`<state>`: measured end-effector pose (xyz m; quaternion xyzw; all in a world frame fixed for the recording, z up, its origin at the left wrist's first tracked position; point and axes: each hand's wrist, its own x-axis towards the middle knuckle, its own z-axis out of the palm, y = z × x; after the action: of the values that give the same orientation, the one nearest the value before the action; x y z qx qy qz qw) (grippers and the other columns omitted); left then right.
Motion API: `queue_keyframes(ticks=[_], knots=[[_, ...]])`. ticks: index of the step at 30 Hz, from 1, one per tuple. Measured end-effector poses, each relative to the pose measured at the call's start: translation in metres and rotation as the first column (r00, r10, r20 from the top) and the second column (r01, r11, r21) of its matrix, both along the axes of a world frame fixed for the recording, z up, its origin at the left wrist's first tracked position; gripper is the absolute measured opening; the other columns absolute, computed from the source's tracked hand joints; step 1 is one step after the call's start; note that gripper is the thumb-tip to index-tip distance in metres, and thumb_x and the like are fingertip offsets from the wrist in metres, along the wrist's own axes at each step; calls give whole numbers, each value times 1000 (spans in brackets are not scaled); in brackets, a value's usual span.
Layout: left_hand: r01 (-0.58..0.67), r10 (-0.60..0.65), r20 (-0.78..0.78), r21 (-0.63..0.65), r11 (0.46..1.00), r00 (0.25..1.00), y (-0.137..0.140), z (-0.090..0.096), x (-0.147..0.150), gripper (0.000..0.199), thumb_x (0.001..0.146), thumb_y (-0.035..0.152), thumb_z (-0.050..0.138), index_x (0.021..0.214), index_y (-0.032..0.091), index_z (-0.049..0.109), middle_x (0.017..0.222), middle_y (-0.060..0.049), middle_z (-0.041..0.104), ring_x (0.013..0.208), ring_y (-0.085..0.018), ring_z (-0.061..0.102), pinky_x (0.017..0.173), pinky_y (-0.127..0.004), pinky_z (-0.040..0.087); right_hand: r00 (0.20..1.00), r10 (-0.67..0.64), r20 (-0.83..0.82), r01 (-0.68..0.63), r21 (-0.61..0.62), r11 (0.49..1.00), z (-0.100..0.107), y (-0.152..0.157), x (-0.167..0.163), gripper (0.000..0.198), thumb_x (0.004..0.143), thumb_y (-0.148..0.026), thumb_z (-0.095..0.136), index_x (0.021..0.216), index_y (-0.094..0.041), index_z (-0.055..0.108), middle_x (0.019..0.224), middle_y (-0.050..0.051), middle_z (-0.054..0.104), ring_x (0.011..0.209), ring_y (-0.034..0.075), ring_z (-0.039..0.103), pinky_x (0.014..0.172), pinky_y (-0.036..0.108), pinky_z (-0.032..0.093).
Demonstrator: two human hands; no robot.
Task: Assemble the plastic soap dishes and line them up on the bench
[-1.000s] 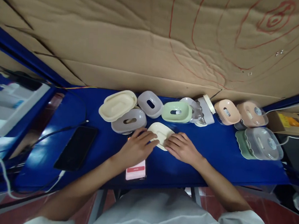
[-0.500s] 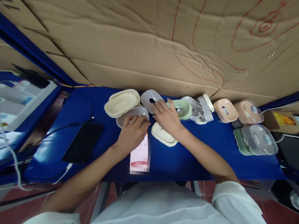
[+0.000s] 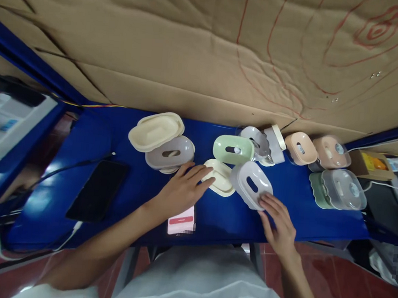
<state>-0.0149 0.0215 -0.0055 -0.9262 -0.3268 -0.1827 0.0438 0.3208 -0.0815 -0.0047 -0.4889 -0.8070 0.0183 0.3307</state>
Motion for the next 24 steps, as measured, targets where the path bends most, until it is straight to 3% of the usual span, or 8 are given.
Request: queue_keyframes(ticks=[3, 6, 10, 14, 20, 24], knots=[[57, -58, -15, -87, 995, 998, -6, -5, 9, 29, 102, 9, 62, 127, 19, 73, 143, -13, 72, 132, -29, 67, 117, -53, 46, 993, -121, -4, 121, -41, 992, -27, -25, 13, 53, 101, -11, 65, 151, -29, 64, 136, 12, 75, 132, 34, 72, 106, 60, 65], [109, -117, -41, -172, 979, 992, -9, -9, 12, 34, 98, 2, 62, 125, 20, 71, 129, -9, 77, 122, -25, 70, 112, -47, 46, 986, -164, 24, 165, -90, 982, -42, -29, 17, 50, 103, -20, 69, 151, -27, 62, 137, 14, 72, 137, 36, 67, 112, 64, 60], [182, -205, -67, -252, 951, 977, -13, -9, 13, 45, 95, -2, 63, 132, 22, 69, 131, -7, 76, 122, -24, 69, 104, -41, 46, 969, -219, 114, 228, -73, 971, -47, -14, 17, 57, 100, -34, 77, 154, -26, 59, 138, 16, 70, 141, 41, 62, 118, 69, 51], [281, -293, -10, -249, 927, 956, -17, -10, 15, 41, 98, 1, 63, 133, 22, 69, 131, -7, 76, 121, -22, 69, 99, -38, 48, 973, -209, 100, 213, -30, 976, -41, -1, 14, 45, 103, -21, 71, 147, -29, 66, 131, 11, 74, 134, 34, 68, 117, 60, 50], [151, -151, 12, -121, 981, 988, -11, -5, 12, 37, 102, 11, 66, 138, 21, 66, 136, -13, 71, 121, -29, 69, 101, -43, 51, 990, -135, 40, 137, -69, 988, -29, 2, -4, 40, 103, -19, 68, 142, -29, 69, 131, 9, 77, 127, 30, 72, 121, 56, 44], [97, -101, -32, -123, 988, 994, -8, 1, 11, 50, 102, 23, 73, 150, 19, 58, 138, -18, 67, 123, -32, 68, 100, -45, 55, 998, -45, 43, 49, -90, 995, -25, 9, -23, 38, 104, -18, 68, 140, -29, 70, 128, 8, 80, 126, 29, 73, 122, 56, 43]])
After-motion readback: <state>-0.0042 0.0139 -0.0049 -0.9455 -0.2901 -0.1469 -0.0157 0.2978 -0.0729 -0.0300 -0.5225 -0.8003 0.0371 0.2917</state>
